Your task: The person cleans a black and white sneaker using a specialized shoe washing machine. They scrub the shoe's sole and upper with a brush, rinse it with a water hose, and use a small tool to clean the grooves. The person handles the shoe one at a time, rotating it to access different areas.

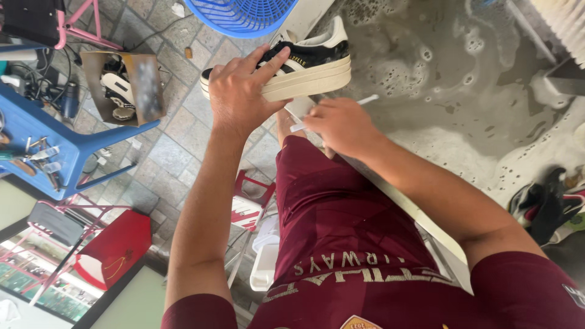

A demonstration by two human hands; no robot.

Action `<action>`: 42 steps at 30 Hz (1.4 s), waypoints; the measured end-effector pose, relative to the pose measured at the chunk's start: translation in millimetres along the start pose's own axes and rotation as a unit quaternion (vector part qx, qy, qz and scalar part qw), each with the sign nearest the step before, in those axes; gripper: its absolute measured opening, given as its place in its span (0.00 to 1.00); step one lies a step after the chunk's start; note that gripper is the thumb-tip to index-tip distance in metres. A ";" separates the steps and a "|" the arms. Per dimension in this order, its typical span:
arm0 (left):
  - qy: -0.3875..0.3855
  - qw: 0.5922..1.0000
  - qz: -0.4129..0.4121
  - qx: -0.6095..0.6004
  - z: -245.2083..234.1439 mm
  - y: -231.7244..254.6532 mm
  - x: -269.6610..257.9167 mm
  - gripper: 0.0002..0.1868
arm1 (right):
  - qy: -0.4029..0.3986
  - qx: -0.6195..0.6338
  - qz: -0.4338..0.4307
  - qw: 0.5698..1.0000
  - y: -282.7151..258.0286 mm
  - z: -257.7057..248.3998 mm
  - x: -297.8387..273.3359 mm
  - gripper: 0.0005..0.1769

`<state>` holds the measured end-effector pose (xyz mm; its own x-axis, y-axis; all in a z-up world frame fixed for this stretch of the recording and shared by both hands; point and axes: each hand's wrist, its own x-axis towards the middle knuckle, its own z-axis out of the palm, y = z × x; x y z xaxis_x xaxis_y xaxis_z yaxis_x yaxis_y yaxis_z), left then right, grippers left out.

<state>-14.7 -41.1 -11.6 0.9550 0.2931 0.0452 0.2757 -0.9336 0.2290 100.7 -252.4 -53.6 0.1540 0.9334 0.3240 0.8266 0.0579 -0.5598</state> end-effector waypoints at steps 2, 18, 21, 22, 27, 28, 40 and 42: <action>-0.002 1.000 -0.011 -0.027 -0.1 -6.5 -0.9 0.45 | 0.004 0.015 0.059 0.998 14.4 -4.8 -23.3 0.05; -0.047 0.998 0.038 -0.001 1.3 2.1 7.8 0.43 | 0.054 0.268 0.263 0.925 105.5 5.2 -68.8 0.06; -0.069 0.997 0.034 0.006 0.3 3.2 10.2 0.44 | 0.044 0.314 0.294 0.902 115.3 13.6 -74.7 0.06; -0.071 0.997 0.040 0.014 1.1 7.2 11.3 0.46 | 0.049 0.334 0.285 0.897 117.8 16.0 -73.8 0.06; -0.094 0.991 0.058 0.070 33.3 60.0 33.2 0.53 | 0.051 0.327 0.248 0.910 104.3 16.5 -72.3 0.05; -0.103 0.988 0.062 0.097 42.1 73.5 39.6 0.55 | 0.046 0.297 0.223 0.927 102.0 15.5 -70.7 0.09; 0.059 0.978 0.130 -0.155 -5.3 88.1 42.8 0.49 | 0.104 0.307 0.241 0.915 67.9 -69.4 -68.6 0.14; 0.071 0.972 0.135 -0.179 -13.5 92.5 46.8 0.48 | 0.092 0.207 0.217 0.949 53.6 -92.9 -58.7 0.12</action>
<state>54.0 -110.9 24.8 0.9558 0.0974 0.2775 -0.0620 -0.8557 0.5137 186.2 -337.0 -31.8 0.5557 0.8253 0.1002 0.3861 -0.1495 -0.9103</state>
